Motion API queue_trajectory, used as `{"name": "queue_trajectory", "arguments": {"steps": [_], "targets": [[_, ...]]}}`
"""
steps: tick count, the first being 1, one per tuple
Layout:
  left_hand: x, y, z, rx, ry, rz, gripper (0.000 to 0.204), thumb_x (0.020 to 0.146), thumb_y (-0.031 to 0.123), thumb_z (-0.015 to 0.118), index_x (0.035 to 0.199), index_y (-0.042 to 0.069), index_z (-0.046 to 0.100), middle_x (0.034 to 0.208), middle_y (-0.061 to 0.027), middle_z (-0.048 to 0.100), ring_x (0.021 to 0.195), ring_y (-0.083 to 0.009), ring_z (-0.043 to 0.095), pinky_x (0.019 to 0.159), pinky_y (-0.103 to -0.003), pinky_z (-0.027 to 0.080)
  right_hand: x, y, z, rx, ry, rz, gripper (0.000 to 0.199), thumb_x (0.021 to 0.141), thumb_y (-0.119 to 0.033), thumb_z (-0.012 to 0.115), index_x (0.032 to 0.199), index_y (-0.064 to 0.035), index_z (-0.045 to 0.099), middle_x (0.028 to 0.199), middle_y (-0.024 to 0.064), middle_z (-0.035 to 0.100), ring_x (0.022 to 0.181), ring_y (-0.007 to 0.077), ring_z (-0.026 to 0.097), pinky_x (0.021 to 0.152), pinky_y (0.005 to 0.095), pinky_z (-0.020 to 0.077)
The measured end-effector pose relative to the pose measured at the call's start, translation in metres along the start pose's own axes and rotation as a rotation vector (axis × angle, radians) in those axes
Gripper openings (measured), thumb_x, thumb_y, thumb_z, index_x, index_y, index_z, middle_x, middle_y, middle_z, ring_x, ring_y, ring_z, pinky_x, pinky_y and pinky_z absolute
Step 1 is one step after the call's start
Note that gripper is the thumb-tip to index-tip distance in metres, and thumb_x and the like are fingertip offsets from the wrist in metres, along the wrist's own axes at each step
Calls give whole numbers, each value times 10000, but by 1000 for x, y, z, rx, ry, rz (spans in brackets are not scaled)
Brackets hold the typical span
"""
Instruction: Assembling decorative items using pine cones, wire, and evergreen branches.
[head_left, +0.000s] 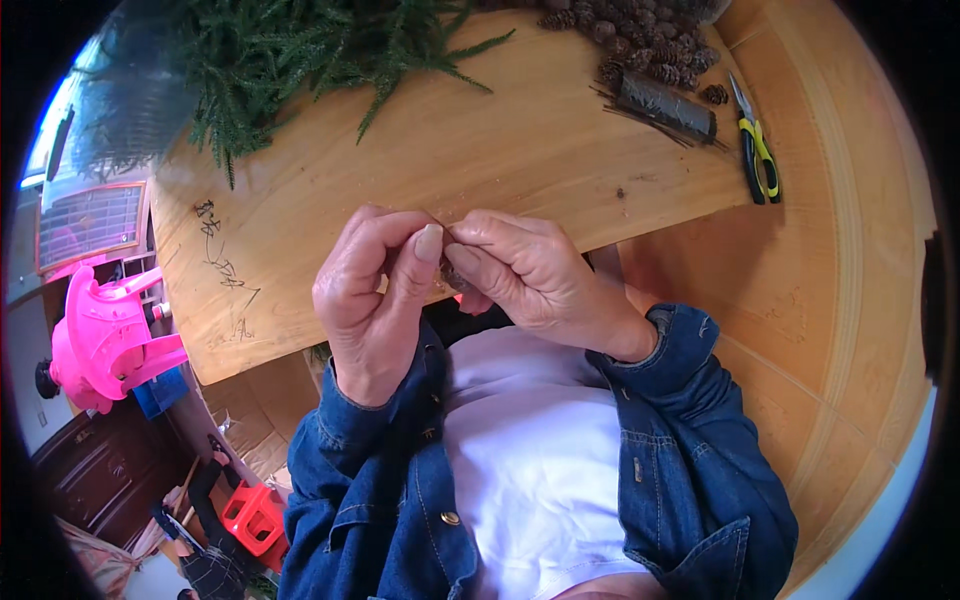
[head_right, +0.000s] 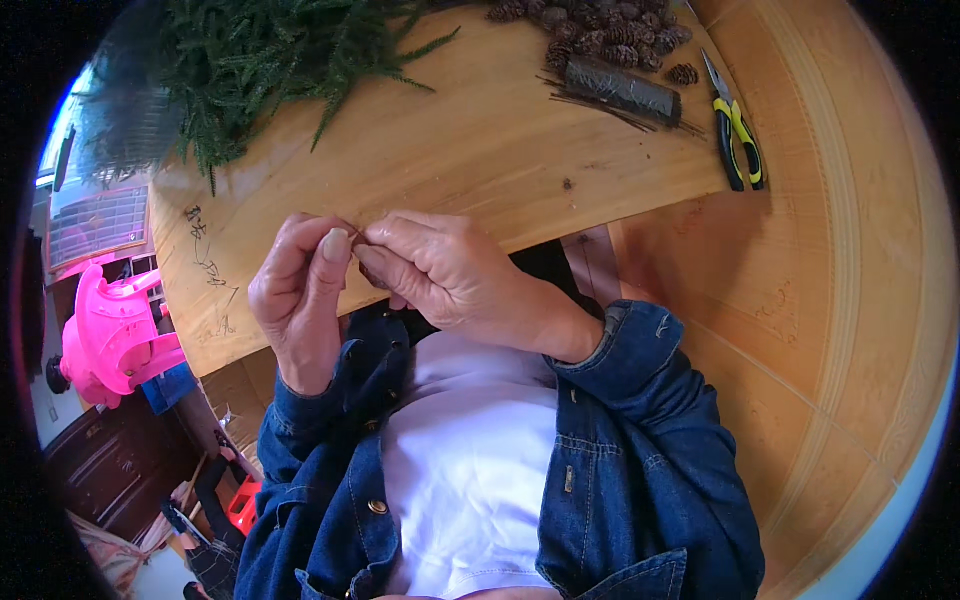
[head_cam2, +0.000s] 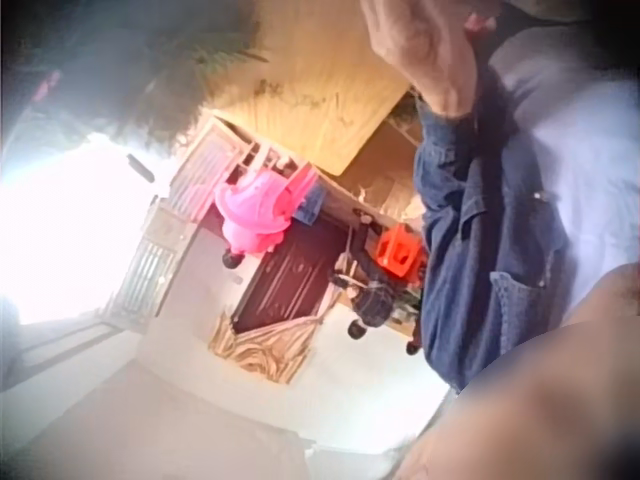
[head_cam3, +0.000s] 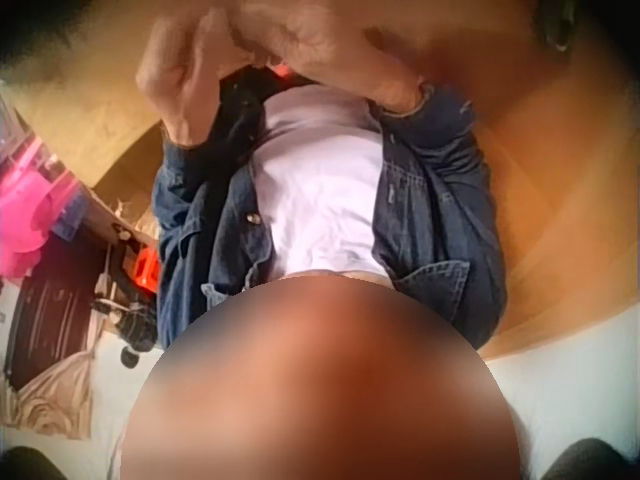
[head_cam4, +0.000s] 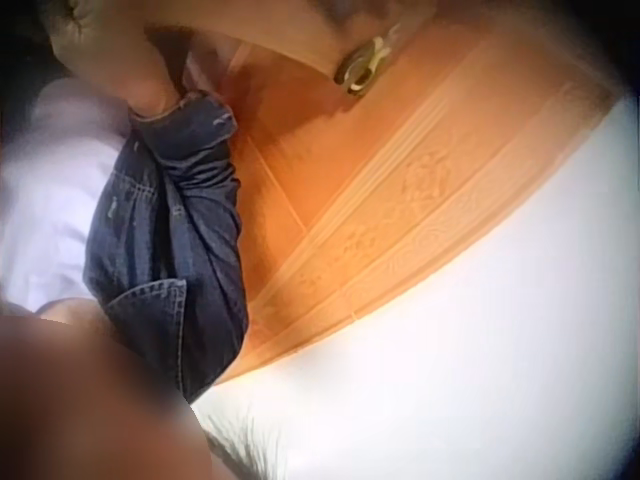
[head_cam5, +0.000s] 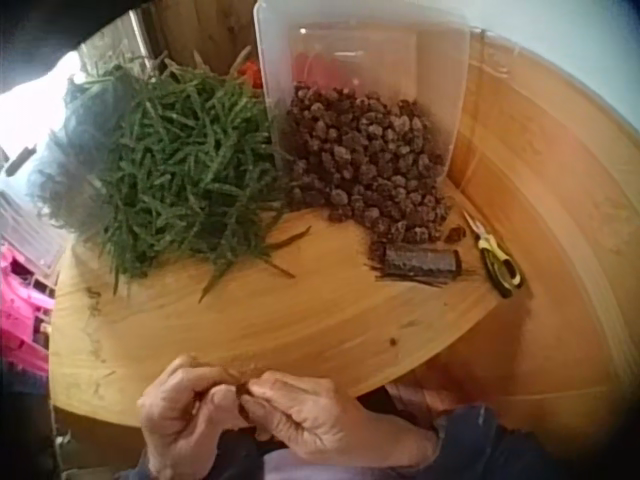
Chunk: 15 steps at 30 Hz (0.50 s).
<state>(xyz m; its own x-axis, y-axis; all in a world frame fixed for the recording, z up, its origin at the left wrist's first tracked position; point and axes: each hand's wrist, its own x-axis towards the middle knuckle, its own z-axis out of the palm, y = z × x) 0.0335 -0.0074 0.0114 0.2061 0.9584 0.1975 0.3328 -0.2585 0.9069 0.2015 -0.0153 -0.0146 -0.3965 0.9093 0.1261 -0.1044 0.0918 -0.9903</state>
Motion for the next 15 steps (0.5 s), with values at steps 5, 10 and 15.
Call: {"name": "queue_trajectory", "arguments": {"steps": [5, 10, 15], "targets": [[1, 10, 4, -485, 52, -276, 103, 888, 66, 624, 895, -36, 610, 786, -29, 611, 737, -84, 558, 665, -207, 446, -3, 3, 1, -116, 1, -125, 223, 970, -127, 499, 1122, 27, 551, 838, 53, 539, 697, 121, 556, 640, 241, 470], [-5, 2, -2, -602, -9, -317, 103, 901, 66, 610, 893, -36, 608, 810, -26, 620, 759, -70, 556, 689, -200, 454, -6, 5, 6, -111, -46, -102, 229, 961, -129, 513, 1124, 28, 547, 849, 67, 534, 774, 145, 544, 706, 245, 448], [-7, 8, -1, -601, 72, -276, 81, 901, 61, 594, 857, -7, 591, 736, 13, 548, 637, -47, 460, 561, -189, 353, -7, 0, 12, -135, 3, -145, 217, 947, -111, 531, 1106, 35, 554, 862, 88, 535, 802, 164, 541, 732, 250, 443]]}}
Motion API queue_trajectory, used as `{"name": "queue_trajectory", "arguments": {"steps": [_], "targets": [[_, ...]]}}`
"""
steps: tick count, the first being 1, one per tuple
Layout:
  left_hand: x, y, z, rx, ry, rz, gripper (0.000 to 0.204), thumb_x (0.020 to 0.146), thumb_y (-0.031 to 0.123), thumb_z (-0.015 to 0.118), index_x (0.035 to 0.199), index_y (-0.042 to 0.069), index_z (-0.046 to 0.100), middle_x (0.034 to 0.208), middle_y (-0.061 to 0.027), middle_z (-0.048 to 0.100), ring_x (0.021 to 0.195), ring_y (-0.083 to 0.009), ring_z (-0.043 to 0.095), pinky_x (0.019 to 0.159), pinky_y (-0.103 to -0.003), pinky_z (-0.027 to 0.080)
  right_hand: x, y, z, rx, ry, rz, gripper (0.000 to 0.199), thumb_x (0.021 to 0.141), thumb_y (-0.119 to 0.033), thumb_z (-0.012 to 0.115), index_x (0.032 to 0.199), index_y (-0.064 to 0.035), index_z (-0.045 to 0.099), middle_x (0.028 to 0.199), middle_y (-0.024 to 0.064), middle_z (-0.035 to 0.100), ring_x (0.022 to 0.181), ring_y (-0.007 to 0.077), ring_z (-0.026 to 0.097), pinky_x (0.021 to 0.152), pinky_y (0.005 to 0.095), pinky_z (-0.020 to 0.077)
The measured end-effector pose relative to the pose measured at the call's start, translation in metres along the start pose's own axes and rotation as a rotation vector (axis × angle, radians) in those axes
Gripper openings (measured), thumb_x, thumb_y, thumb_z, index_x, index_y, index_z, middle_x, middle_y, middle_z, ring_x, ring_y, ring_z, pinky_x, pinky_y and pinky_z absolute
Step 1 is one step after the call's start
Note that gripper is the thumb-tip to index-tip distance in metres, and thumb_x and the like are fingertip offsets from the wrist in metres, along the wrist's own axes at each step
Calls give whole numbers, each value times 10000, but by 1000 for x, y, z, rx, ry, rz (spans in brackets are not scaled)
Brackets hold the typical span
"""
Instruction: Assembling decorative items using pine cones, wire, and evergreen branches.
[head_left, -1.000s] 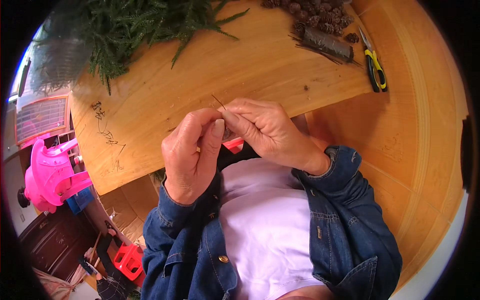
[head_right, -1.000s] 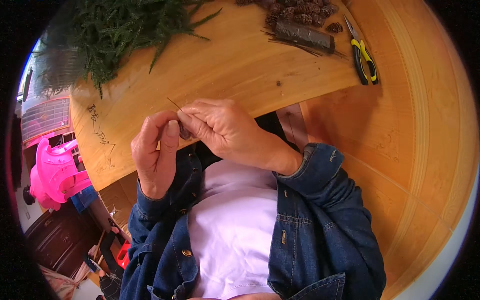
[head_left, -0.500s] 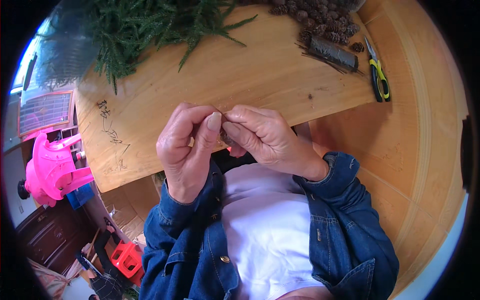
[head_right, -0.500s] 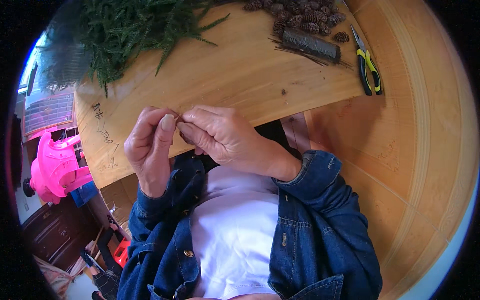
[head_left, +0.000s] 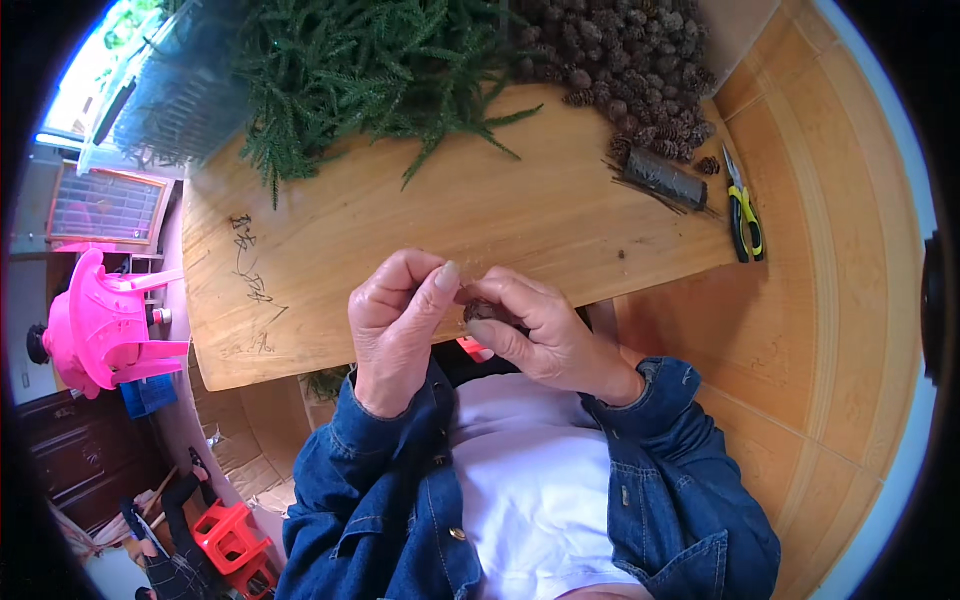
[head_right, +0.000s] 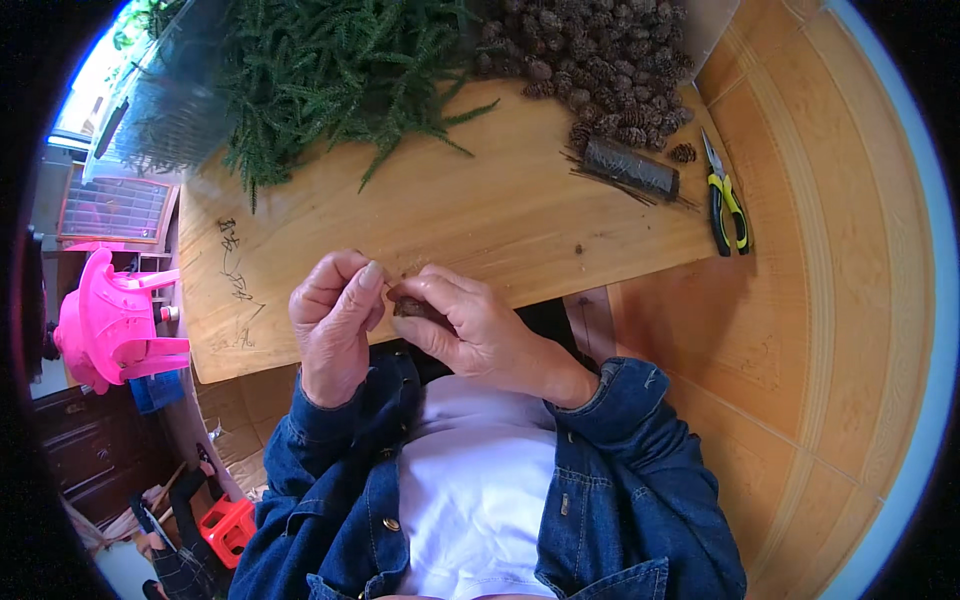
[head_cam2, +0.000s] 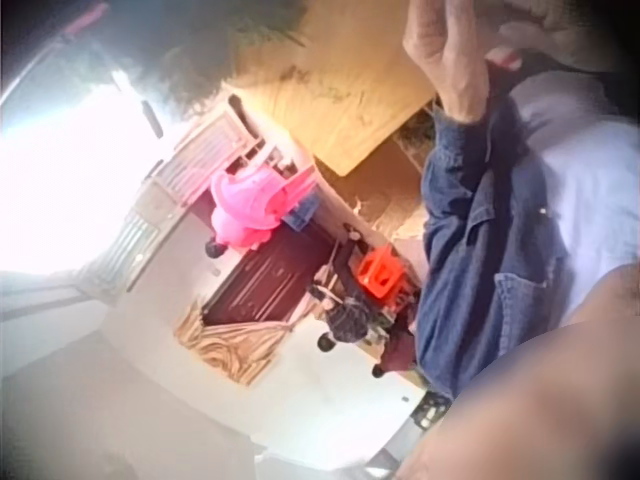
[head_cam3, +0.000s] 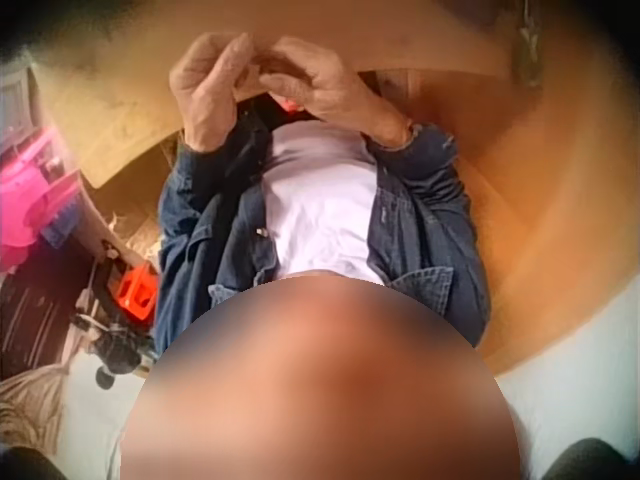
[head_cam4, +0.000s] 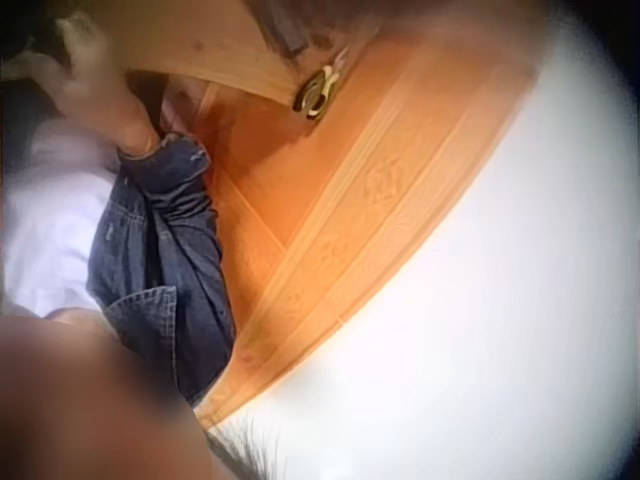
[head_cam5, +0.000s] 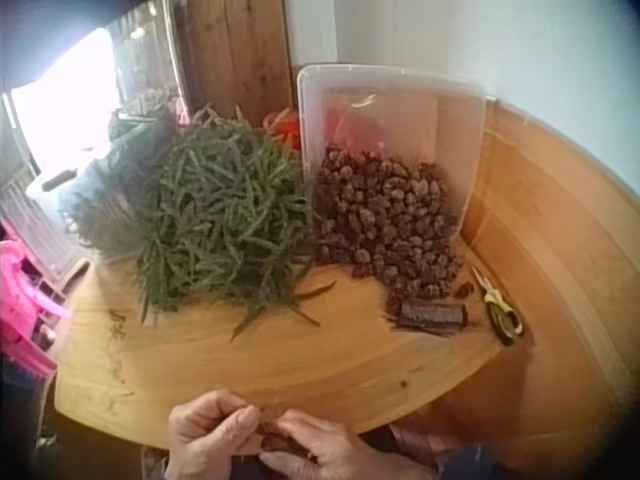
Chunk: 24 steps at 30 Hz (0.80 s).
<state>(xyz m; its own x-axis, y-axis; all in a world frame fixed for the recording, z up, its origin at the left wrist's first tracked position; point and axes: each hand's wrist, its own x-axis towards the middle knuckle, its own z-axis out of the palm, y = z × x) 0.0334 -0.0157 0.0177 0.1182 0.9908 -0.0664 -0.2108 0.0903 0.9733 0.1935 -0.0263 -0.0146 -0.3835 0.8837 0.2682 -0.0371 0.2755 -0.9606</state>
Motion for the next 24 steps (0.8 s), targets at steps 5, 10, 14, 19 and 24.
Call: {"name": "queue_trajectory", "arguments": {"steps": [5, 10, 14, 19, 24], "targets": [[0, -7, -9, 158, -26, 50, 92, 903, 44, 592, 837, -19, 580, 753, 6, 557, 697, -56, 497, 633, -202, 426, 1, 7, 3, 17, -59, -3, 203, 933, -103, 552, 1073, 43, 570, 847, 96, 546, 789, 165, 544, 716, 258, 445], [5, 8, -23, 369, -97, 94, 85, 902, 52, 592, 855, -17, 590, 735, 7, 537, 678, -56, 468, 613, -208, 414, -3, 7, -3, 61, -142, 103, 192, 931, -109, 558, 1037, 48, 588, 819, 100, 560, 766, 168, 553, 687, 266, 447], [53, 41, -41, 839, 17, 366, 70, 875, 57, 605, 895, -10, 606, 722, -27, 544, 668, -62, 477, 608, -211, 415, -12, 14, -6, 22, -92, 56, 188, 926, -116, 569, 1011, 49, 600, 795, 96, 572, 738, 171, 561, 659, 266, 447], [140, 51, -39, 1291, -29, 761, 150, 828, 155, 642, 901, 26, 616, 830, -108, 597, 781, -239, 598, 680, -343, 473, -14, 10, -2, 1, -52, 80, 191, 914, -127, 591, 990, 47, 612, 799, 93, 575, 725, 171, 563, 639, 267, 448], [179, 36, -37, 1801, 11, 906, 179, 806, 184, 655, 894, 35, 610, 929, -119, 574, 915, -313, 562, 766, -410, 471, -21, 6, -3, -65, -41, 72, 198, 903, -135, 608, 987, 44, 615, 803, 97, 584, 728, 174, 569, 630, 269, 449]]}}
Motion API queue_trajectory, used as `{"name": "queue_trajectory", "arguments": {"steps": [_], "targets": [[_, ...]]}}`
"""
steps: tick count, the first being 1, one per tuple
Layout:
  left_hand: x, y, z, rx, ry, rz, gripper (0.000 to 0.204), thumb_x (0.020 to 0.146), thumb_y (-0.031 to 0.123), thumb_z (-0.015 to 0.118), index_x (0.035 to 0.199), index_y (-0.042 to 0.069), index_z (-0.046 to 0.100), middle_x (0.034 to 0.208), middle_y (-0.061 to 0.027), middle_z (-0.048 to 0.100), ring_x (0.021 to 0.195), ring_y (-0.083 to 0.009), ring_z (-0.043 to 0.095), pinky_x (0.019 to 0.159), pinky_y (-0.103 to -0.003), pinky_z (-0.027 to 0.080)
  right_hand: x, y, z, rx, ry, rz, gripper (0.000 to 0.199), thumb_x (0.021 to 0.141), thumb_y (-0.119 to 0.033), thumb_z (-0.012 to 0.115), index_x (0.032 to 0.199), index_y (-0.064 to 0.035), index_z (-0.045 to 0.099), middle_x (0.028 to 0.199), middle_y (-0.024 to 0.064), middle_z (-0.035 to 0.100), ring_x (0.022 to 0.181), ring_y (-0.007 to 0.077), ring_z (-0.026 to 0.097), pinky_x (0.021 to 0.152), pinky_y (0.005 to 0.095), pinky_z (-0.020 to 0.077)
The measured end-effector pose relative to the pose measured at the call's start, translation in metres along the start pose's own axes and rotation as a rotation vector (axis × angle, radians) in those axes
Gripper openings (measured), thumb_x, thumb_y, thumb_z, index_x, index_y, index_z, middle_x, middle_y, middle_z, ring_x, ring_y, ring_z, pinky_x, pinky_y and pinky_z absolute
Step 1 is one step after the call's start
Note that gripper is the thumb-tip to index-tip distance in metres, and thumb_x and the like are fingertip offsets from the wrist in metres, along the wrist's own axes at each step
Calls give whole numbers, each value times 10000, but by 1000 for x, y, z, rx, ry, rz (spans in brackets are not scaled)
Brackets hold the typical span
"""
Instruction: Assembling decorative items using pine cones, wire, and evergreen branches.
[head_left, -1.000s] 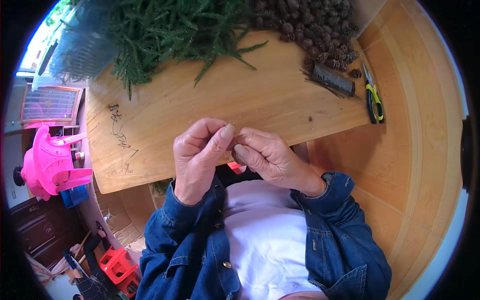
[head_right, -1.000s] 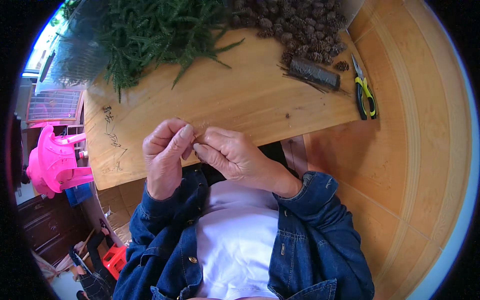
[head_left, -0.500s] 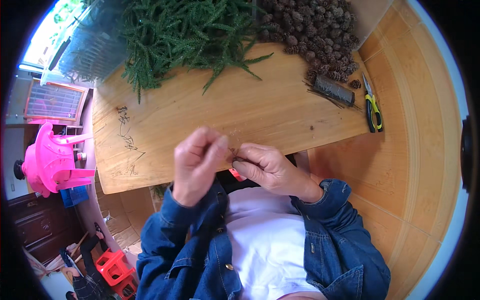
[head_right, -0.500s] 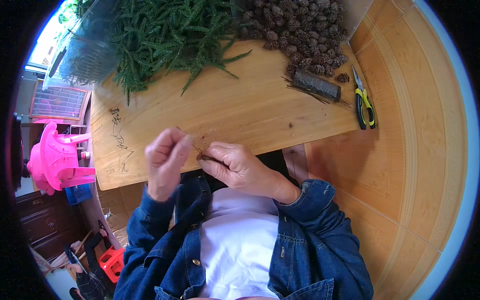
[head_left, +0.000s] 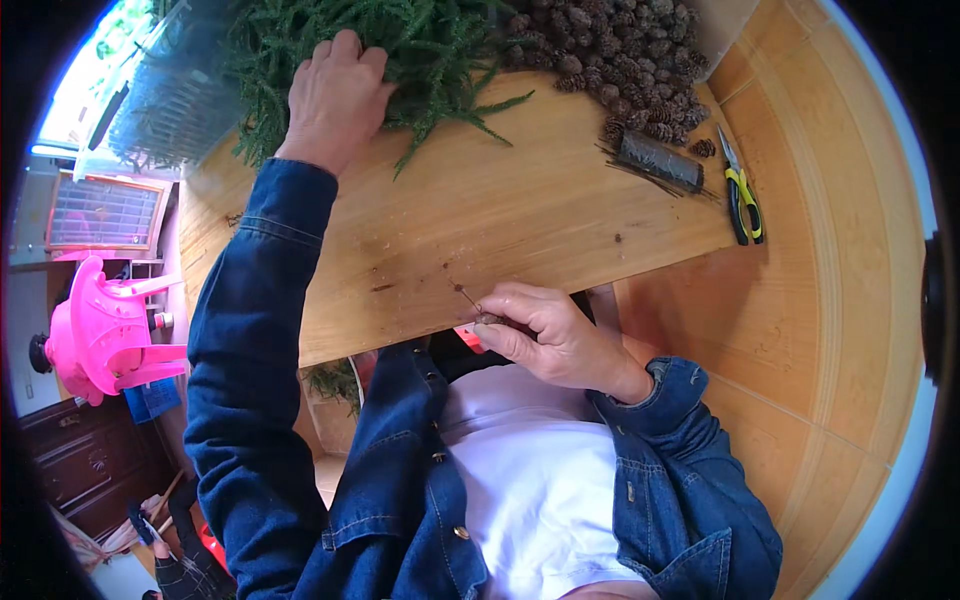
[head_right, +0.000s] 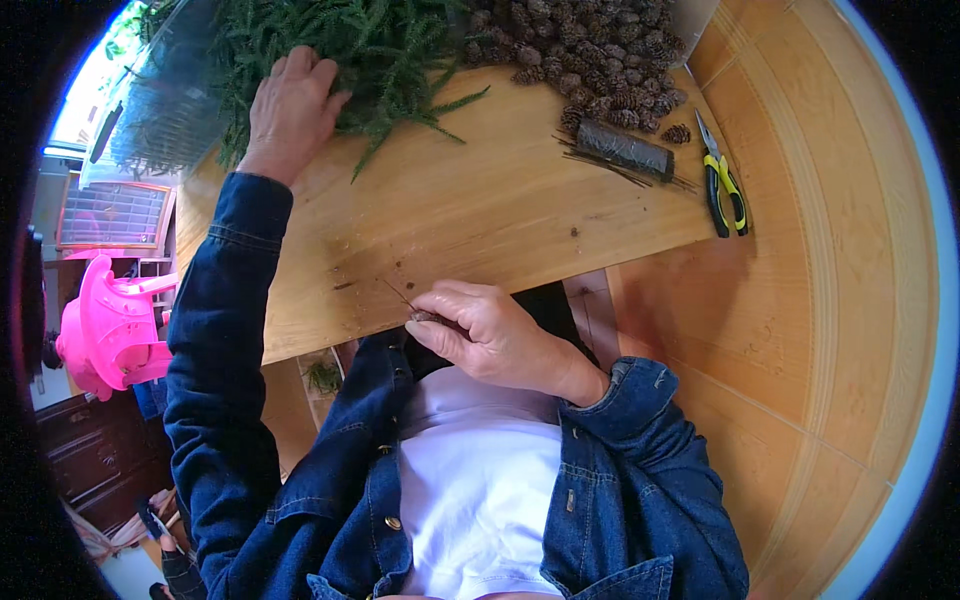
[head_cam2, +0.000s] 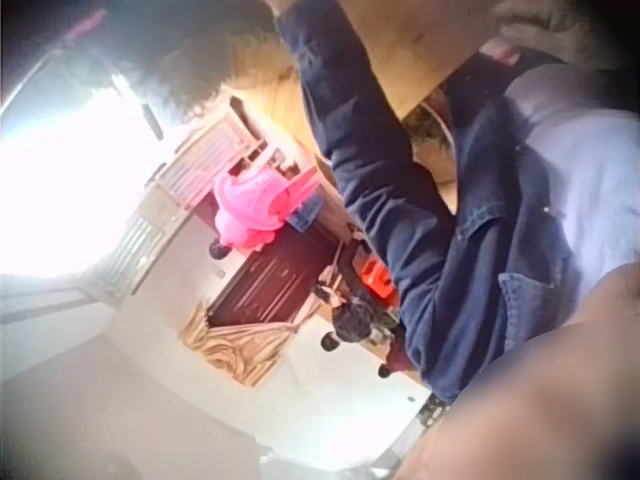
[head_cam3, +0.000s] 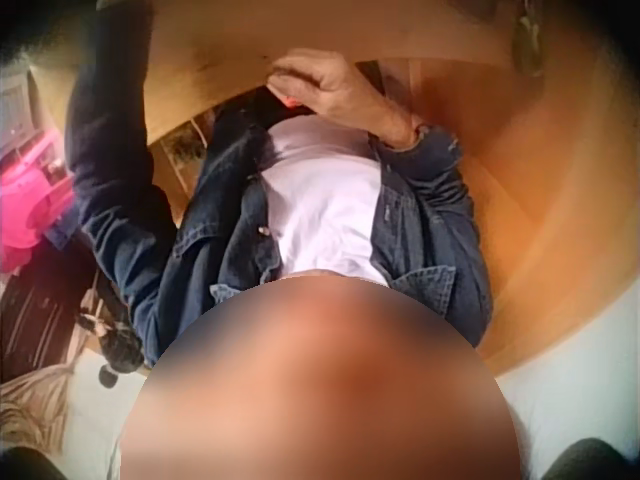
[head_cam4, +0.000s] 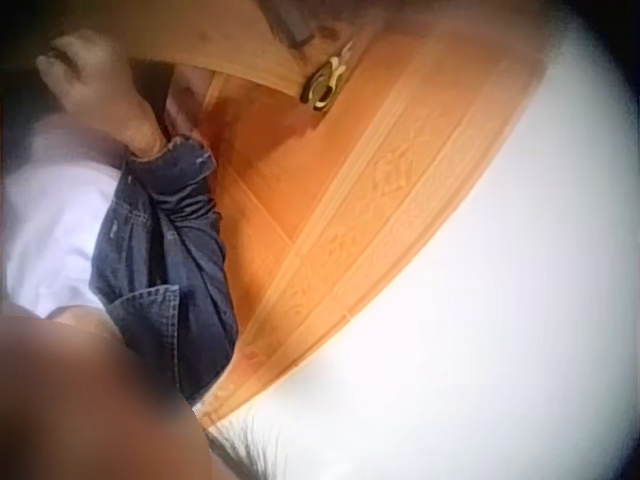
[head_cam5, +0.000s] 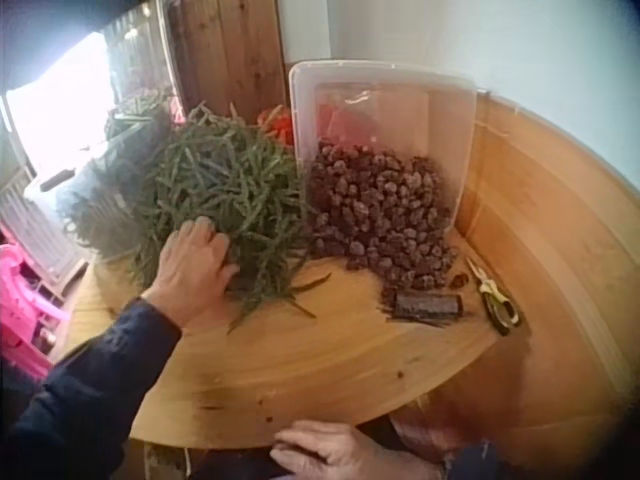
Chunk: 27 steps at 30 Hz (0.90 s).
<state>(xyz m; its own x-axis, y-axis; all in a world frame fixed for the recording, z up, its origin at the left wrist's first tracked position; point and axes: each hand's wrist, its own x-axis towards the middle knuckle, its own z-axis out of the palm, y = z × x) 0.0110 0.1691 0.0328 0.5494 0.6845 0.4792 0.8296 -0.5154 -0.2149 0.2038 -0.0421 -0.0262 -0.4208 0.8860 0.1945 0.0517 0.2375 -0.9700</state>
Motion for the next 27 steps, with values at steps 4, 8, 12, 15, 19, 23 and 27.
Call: {"name": "queue_trajectory", "arguments": {"steps": [4, 8, 12, 15, 19, 23, 27], "targets": [[-11, -18, -2, -34, 44, 47, 174, 803, 173, 664, 904, 41, 615, 901, -107, 580, 860, -279, 571, 749, -387, 474, -3, 4, -1, 10, 12, 6, 200, 899, -138, 614, 986, 42, 615, 798, 102, 589, 725, 179, 573, 627, 270, 449], [-35, -33, -17, -452, 21, -199, 148, 829, 170, 661, 914, 54, 626, 837, -71, 602, 741, -198, 564, 683, -323, 467, 1, 4, -1, 54, 8, 18, 202, 895, -136, 619, 988, 42, 611, 792, 104, 592, 724, 187, 576, 632, 270, 452], [-62, -44, -29, -1011, -18, -515, 119, 875, 174, 637, 917, 63, 636, 794, -26, 615, 653, -118, 525, 623, -249, 435, 4, 5, 3, 37, -19, 17, 202, 894, -133, 619, 991, 44, 607, 802, 106, 595, 727, 195, 579, 642, 273, 455], [-81, -47, -35, -1317, 24, -659, 114, 903, 172, 610, 921, 62, 636, 796, -5, 619, 637, -90, 511, 604, -220, 415, 6, 5, 7, 9, -36, 7, 199, 895, -128, 616, 992, 46, 605, 816, 107, 595, 732, 192, 578, 652, 273, 457], [-106, -46, -43, -1670, 124, -781, 120, 933, 158, 562, 951, 53, 618, 840, -1, 623, 664, -81, 517, 606, -208, 403, 10, 2, 8, -14, -44, 22, 197, 901, -122, 608, 1005, 45, 598, 842, 97, 592, 744, 167, 571, 668, 268, 459], [-126, -28, -60, -1919, 226, -877, 138, 955, 153, 511, 1016, 51, 581, 896, -29, 622, 704, -83, 520, 619, -207, 400, 21, -4, 10, 106, -38, 131, 210, 912, -124, 598, 1052, 32, 581, 869, 65, 589, 753, 126, 553, 676, 251, 456], [-142, -16, -72, -2066, 315, -971, 155, 977, 171, 456, 1046, 61, 541, 918, -49, 605, 731, -87, 518, 621, -209, 392, 38, -12, 11, 299, -8, 225, 235, 921, -137, 592, 1104, 8, 563, 894, 26, 581, 749, 82, 524, 670, 216, 440]]}}
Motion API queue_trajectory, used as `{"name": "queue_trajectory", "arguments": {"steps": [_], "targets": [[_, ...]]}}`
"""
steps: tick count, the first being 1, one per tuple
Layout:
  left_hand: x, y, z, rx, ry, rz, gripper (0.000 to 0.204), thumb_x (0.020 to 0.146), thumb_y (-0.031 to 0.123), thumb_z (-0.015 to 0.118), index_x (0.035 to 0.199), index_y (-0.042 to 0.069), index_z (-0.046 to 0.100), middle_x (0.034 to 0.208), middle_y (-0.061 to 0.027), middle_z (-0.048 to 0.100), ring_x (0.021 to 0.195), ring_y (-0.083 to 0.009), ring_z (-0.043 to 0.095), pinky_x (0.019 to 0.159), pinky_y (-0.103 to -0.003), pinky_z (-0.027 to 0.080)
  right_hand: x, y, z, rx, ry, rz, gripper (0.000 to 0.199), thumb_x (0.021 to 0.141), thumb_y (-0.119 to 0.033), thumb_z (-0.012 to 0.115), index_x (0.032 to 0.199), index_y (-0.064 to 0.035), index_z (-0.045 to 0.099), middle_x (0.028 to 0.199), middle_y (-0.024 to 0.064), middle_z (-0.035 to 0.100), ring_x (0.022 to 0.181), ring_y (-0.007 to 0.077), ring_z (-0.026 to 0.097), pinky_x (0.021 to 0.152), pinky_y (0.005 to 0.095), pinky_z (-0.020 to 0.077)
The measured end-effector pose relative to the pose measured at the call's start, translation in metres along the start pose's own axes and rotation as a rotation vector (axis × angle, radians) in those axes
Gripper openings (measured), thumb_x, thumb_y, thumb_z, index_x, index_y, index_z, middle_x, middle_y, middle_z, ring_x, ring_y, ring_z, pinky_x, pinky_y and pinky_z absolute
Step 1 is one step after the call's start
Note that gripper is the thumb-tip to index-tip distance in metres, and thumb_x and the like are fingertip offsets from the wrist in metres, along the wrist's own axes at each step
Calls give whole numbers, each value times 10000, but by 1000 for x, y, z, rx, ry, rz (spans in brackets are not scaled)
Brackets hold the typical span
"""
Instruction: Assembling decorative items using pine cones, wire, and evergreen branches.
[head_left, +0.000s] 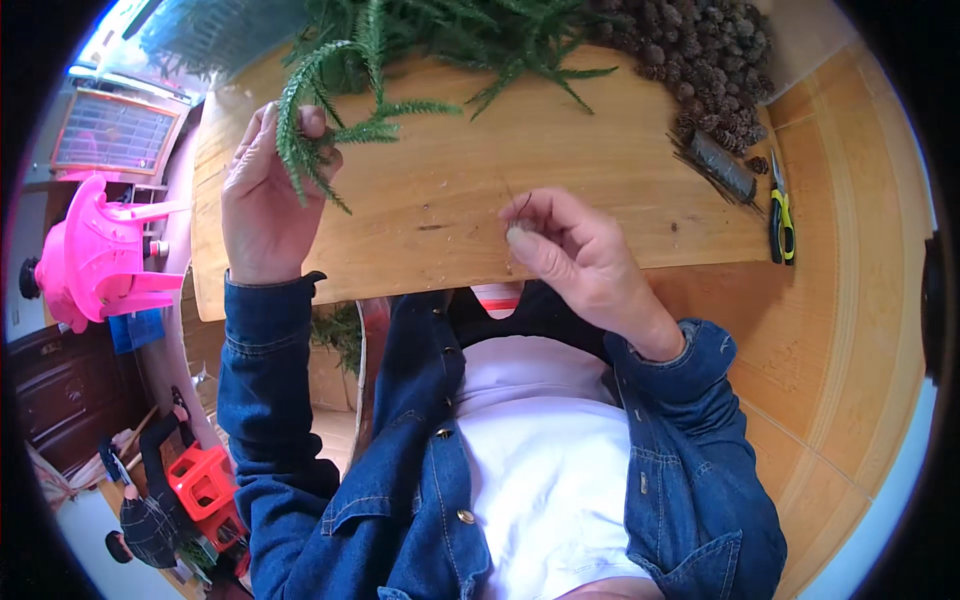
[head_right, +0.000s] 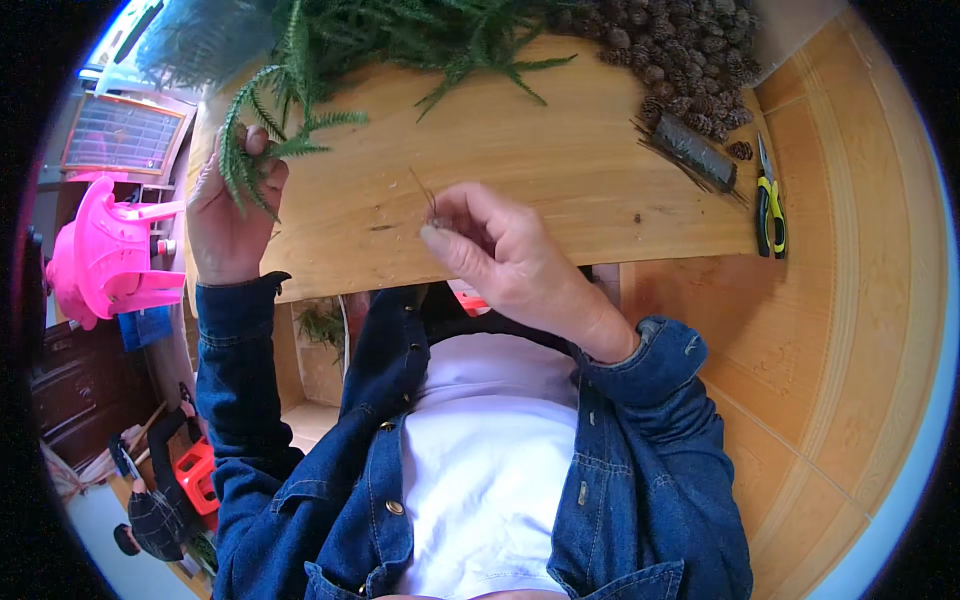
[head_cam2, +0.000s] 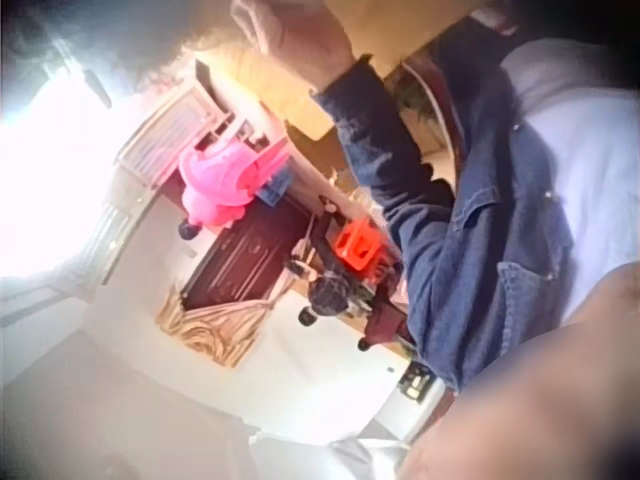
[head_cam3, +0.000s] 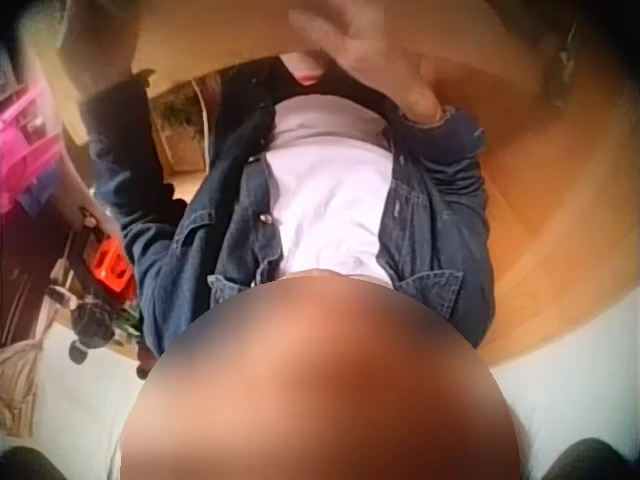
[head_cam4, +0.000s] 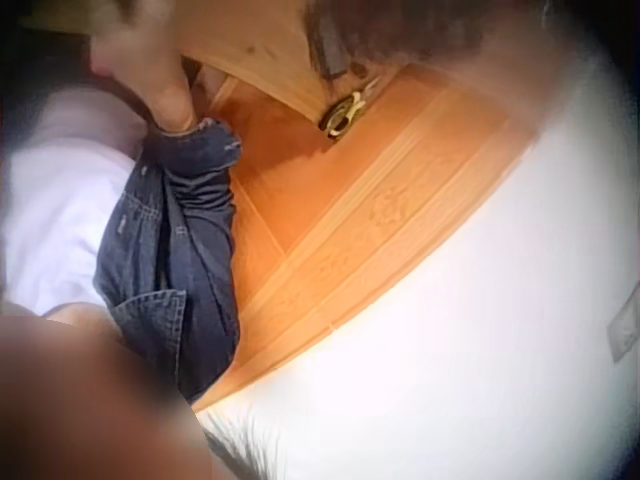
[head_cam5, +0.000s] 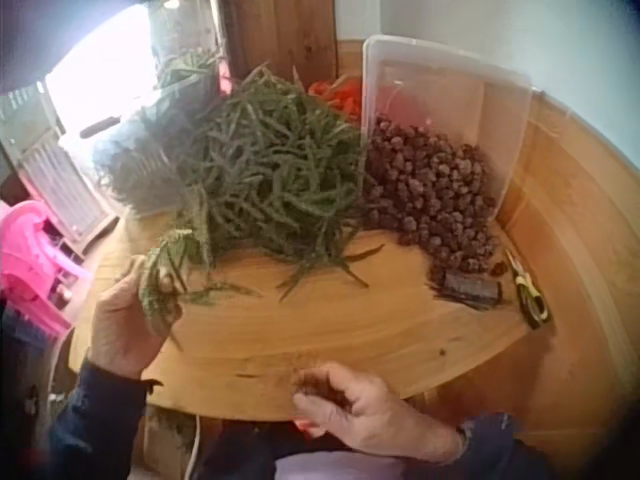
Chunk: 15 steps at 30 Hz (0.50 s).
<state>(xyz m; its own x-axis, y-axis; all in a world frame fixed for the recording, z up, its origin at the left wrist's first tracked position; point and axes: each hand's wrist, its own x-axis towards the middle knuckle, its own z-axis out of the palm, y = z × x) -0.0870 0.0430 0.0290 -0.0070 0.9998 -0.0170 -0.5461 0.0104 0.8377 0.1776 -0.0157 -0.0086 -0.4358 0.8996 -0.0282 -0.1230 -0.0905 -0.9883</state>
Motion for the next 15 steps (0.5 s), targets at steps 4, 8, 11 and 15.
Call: {"name": "queue_trajectory", "arguments": {"steps": [4, 8, 11, 15], "targets": [[-14, -5, -13, -156, -122, -101, 157, 985, 199, 435, 1014, 70, 520, 862, -45, 568, 726, -88, 507, 605, -212, 378, 16, -19, -3, -50, -15, -43, 249, 925, -154, 591, 1127, -11, 557, 919, 7, 574, 743, 51, 498, 665, 186, 423], [-17, -14, -16, -202, -223, -213, 158, 981, 223, 448, 964, 80, 513, 790, -24, 525, 697, -77, 490, 565, -204, 352, 31, -33, -9, -90, -30, -95, 233, 923, -166, 594, 1103, -20, 574, 938, 10, 572, 734, 34, 484, 653, 171, 412], [-18, -20, -14, -155, -227, -239, 155, 975, 226, 465, 932, 85, 514, 761, -14, 502, 667, -70, 478, 528, -198, 336, 41, -36, -12, -114, -109, -213, 220, 921, -176, 598, 1079, -24, 587, 938, 12, 573, 720, 26, 478, 630, 169, 405], [-18, -24, -12, -9, -223, -282, 164, 972, 235, 475, 924, 89, 532, 760, -10, 509, 634, -62, 477, 479, -197, 315, 51, -38, -6, -231, -198, -302, 195, 918, -180, 601, 1045, -32, 606, 943, 13, 587, 684, 29, 481, 596, 161, 388]]}}
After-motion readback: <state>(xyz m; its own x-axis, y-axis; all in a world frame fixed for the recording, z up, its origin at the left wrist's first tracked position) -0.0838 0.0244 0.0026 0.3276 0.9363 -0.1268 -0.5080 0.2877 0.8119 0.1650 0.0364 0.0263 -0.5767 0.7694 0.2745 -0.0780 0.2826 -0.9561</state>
